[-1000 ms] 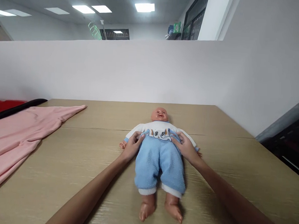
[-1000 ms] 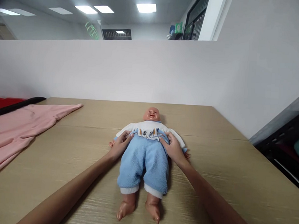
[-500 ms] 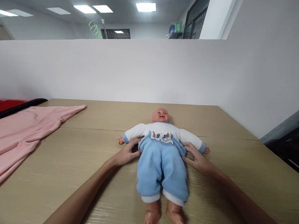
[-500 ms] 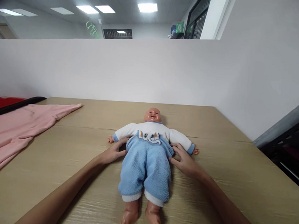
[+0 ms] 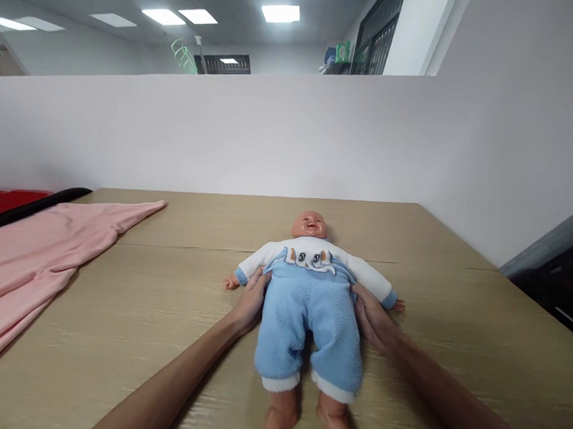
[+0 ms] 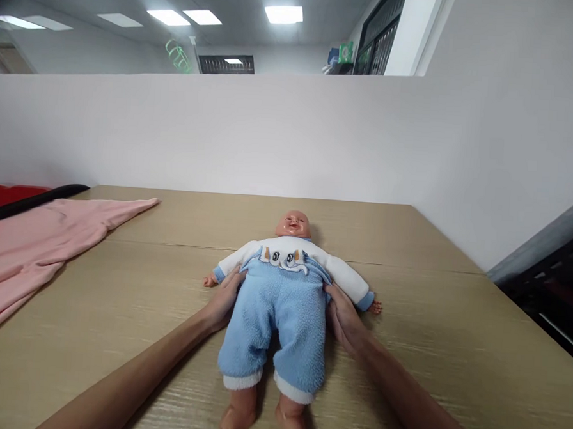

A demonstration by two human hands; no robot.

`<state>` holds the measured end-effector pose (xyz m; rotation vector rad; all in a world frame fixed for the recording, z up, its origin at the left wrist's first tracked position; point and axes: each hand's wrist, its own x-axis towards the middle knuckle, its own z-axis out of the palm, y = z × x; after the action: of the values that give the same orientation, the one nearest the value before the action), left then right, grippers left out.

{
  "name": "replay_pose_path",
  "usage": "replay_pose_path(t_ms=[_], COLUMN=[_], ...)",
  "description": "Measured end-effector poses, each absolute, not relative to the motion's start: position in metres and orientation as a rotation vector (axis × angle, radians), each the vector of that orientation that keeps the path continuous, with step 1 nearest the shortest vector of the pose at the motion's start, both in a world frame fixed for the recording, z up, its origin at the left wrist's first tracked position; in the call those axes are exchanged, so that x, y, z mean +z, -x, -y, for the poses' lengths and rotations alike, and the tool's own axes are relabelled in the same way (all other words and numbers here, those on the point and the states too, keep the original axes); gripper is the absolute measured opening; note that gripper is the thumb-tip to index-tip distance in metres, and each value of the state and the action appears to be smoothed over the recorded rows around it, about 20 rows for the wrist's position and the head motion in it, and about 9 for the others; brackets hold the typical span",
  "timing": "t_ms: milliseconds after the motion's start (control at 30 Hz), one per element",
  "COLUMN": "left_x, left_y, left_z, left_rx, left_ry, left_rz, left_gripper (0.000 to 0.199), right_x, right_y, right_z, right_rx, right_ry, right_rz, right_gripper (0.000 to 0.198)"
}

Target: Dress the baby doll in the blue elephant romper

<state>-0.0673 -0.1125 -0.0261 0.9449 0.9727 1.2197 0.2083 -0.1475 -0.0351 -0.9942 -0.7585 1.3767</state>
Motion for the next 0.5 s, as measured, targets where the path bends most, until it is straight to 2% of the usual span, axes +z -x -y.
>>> replay_pose_path(t_ms=[233, 333, 500], left_x=[-0.02, -0.02, -0.016], left_y=[0.083, 0.085, 0.075], left_z=[0.116, 0.12, 0.128], left_rx=[1.013, 0.972, 0.904], left_ry=[-0.766, -0.645, -0.515], left_rz=[-0.649, -0.596, -0.62], left_gripper=[0.034, 0.033, 0.041], right_x=[-0.025, -0.025, -0.029], right_y=[-0.221, -0.217, -0.206], right_z=[0.157, 0.163, 0.169], right_rx=[1.75, 1.77, 1.659], right_ry=[0.775, 0.802, 0.894], right_rz=[0.783, 0.702, 0.574], right_gripper=[0.051, 0.045, 0.045])
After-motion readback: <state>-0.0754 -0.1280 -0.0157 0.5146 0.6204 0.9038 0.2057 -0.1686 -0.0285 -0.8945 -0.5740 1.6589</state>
